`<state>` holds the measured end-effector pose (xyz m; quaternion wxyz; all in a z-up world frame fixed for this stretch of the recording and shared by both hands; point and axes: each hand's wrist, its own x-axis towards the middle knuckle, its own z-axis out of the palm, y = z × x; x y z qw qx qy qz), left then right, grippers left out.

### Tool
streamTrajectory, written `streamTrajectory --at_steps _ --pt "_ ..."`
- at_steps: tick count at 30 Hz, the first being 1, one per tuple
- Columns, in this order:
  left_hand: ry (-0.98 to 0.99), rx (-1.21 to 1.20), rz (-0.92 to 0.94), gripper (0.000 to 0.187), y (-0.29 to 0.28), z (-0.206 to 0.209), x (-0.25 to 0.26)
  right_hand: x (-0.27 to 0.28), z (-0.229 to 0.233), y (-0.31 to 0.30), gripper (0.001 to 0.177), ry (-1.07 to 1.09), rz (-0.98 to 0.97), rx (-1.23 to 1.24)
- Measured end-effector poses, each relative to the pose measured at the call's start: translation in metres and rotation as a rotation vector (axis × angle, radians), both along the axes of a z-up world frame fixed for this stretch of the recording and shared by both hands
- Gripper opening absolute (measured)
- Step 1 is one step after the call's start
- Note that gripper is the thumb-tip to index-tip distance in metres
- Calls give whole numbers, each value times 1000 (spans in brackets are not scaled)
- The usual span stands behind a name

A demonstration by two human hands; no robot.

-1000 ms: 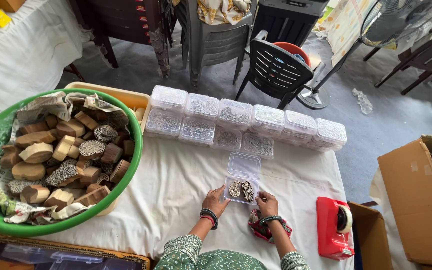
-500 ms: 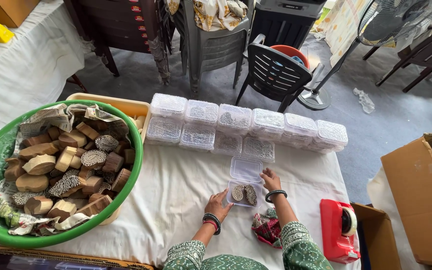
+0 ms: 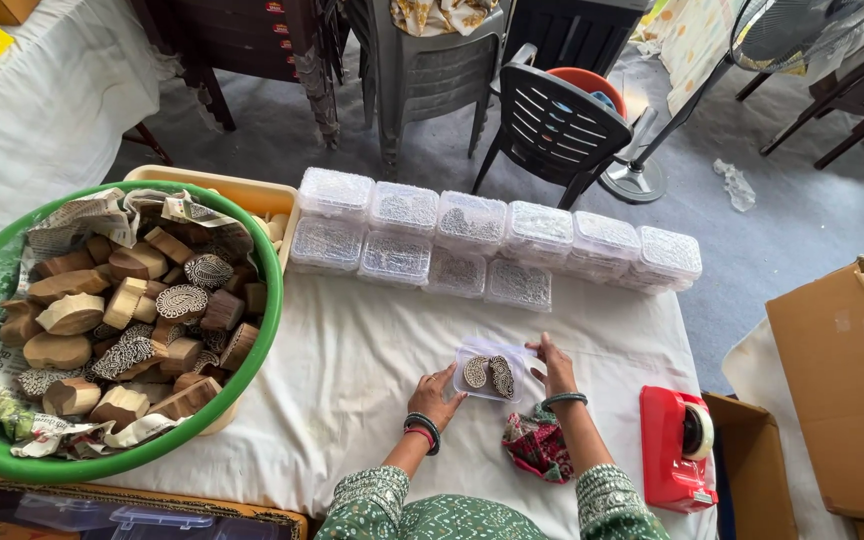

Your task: The person picks up wooden stamps from a bowl, inspects them, and places some into small clear plastic boxes.

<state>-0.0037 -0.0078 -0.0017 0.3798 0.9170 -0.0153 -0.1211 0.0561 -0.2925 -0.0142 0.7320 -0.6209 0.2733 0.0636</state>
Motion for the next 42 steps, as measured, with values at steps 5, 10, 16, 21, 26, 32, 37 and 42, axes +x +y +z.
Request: streamTrajectory --at_steps 5,10,16,21,26,32,37,42 --pt "45 0 -11 73 3 -1 4 -24 -27 -2 38 -61 144 -289" --pt "115 -86 -53 80 12 -24 12 -41 -22 11 40 -136 206 -363" --pt "123 -179 -87 82 10 24 7 -44 -25 17 41 -151 193 -489" --pt "-92 127 -322 80 0 31 3 -45 -22 19 40 -144 203 -559" --pt "-131 166 -331 76 -4 15 4 -45 -23 19 39 -128 185 -515" --pt "-134 215 -309 67 -6 16 6 -46 -21 21 40 -100 174 -478" --pt "-209 246 -287 67 -9 15 5 -51 -18 22 41 -130 179 -447" --pt "-277 279 -314 67 -13 -6 8 -54 -22 23 42 -157 155 -377"
